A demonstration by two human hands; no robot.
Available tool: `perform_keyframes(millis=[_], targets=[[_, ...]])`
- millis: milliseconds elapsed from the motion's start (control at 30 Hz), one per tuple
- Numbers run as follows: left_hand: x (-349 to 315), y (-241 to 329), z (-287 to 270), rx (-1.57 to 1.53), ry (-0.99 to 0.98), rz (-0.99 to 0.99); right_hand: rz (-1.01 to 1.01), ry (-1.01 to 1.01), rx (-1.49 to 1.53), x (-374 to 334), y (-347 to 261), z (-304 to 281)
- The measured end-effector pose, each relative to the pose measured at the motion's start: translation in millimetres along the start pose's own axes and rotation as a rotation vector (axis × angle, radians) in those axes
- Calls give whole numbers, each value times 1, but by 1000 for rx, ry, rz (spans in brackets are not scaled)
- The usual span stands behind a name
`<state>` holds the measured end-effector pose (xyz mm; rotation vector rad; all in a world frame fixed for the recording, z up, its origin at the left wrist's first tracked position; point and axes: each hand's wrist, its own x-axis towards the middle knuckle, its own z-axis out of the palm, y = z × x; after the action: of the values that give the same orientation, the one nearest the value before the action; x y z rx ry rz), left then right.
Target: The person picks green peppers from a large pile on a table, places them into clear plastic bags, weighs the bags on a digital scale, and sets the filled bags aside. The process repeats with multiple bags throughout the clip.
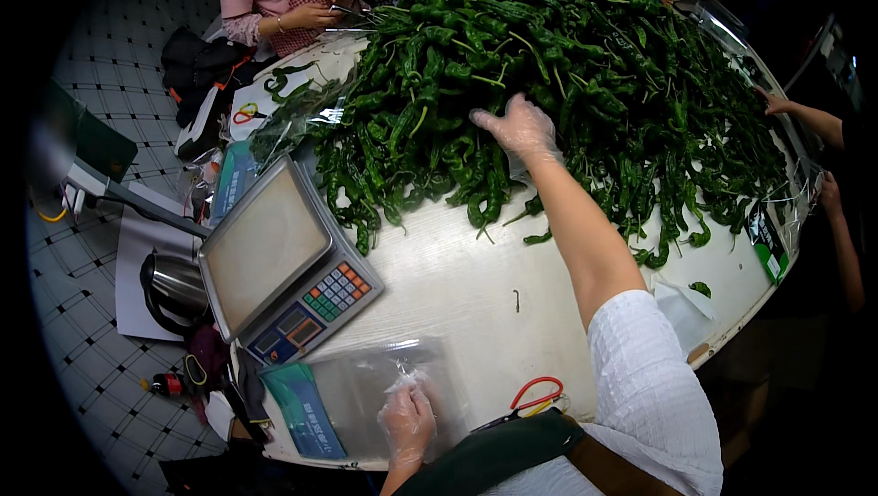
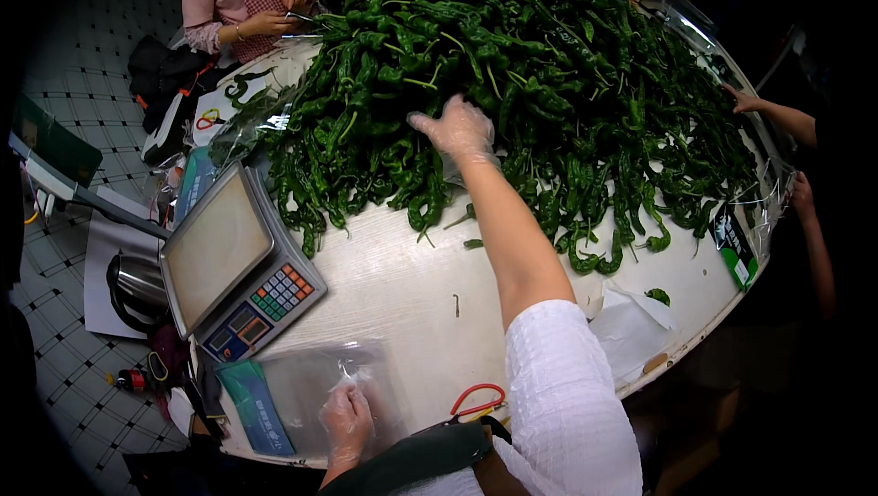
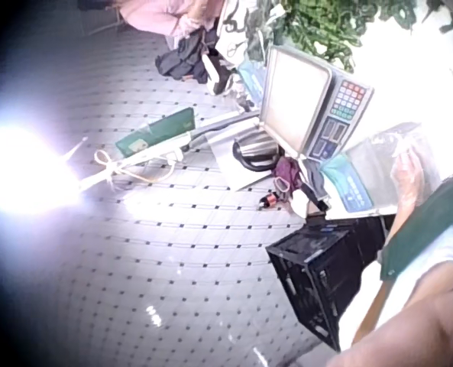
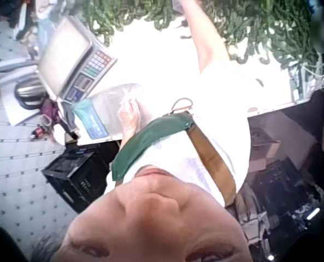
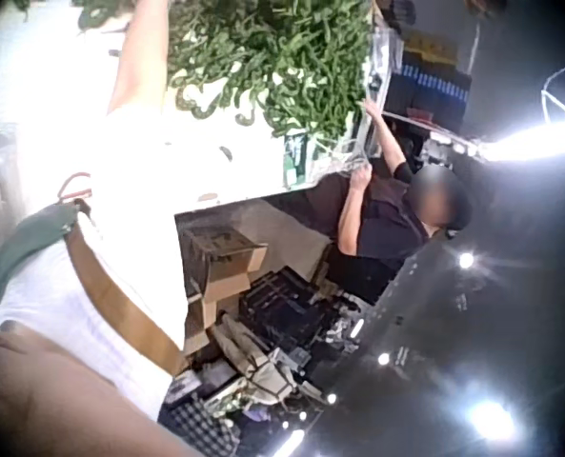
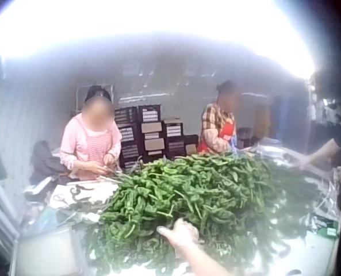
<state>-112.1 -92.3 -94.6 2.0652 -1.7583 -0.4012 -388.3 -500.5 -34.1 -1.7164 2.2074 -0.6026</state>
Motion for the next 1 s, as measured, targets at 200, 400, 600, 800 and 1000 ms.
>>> perform_keyframes(millis=[200,400,600,800,1000], targets=[[-5,-35,24,39,-2,72,-50,-33,-22,-4,-7,12],[-2,-36,28,22,19,66,-318,-259,37,-58,4,-11],[2,-38,30,76,102,145,-636,-830,-11,-83,-10,-54],[-2,-31,19,100,43,88,-503,254,536,46,-35,-123],[0,-36,24,37,58,163,-366,129,-241,133,-57,-116]])
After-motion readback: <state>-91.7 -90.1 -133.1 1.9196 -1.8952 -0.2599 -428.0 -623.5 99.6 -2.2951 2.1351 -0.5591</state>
